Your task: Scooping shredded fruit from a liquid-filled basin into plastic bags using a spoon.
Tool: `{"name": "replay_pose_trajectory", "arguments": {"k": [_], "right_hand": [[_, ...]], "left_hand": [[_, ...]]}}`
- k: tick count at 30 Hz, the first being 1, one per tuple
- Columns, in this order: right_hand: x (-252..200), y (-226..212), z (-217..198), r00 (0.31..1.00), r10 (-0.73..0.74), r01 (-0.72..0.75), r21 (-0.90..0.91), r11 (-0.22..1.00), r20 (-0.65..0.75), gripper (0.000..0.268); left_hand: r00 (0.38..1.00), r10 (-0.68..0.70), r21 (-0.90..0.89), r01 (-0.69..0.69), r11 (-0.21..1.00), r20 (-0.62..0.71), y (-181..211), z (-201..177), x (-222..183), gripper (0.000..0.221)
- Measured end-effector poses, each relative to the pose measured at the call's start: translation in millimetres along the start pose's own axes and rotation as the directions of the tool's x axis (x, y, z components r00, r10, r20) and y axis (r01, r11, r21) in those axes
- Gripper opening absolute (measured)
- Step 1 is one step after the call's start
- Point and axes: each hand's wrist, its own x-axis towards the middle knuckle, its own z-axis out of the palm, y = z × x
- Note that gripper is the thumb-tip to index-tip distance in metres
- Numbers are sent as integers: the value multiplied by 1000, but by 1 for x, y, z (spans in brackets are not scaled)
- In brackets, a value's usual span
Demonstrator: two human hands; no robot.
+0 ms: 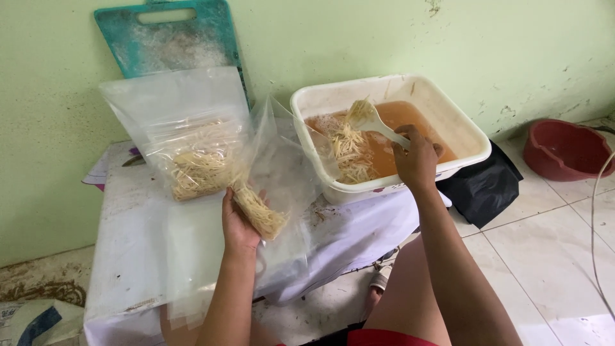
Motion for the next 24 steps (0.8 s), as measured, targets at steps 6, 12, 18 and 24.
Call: {"name": "replay_pose_trajectory", "arguments": {"k": [6,12,18,24], "right_hand": [[-5,-11,-7,999,16,-14,44,999,-44,32],[-7,-10,-5,989,11,1,82,997,-147,32],[-12,-12,-5,977,-6,29,103,994,-213,31],[-9,-8,-1,968,-29,57,104,993,-250,31]], "left_hand": [[1000,21,3,-21,1000,16,0,4,-5,92],[1000,17,15,-17,1000,4,0,1,0,88],[1000,8,30,-7,1000,-16,-1,-2,4,83],[999,32,20,-32,999,4,0,3,-5,89]]}}
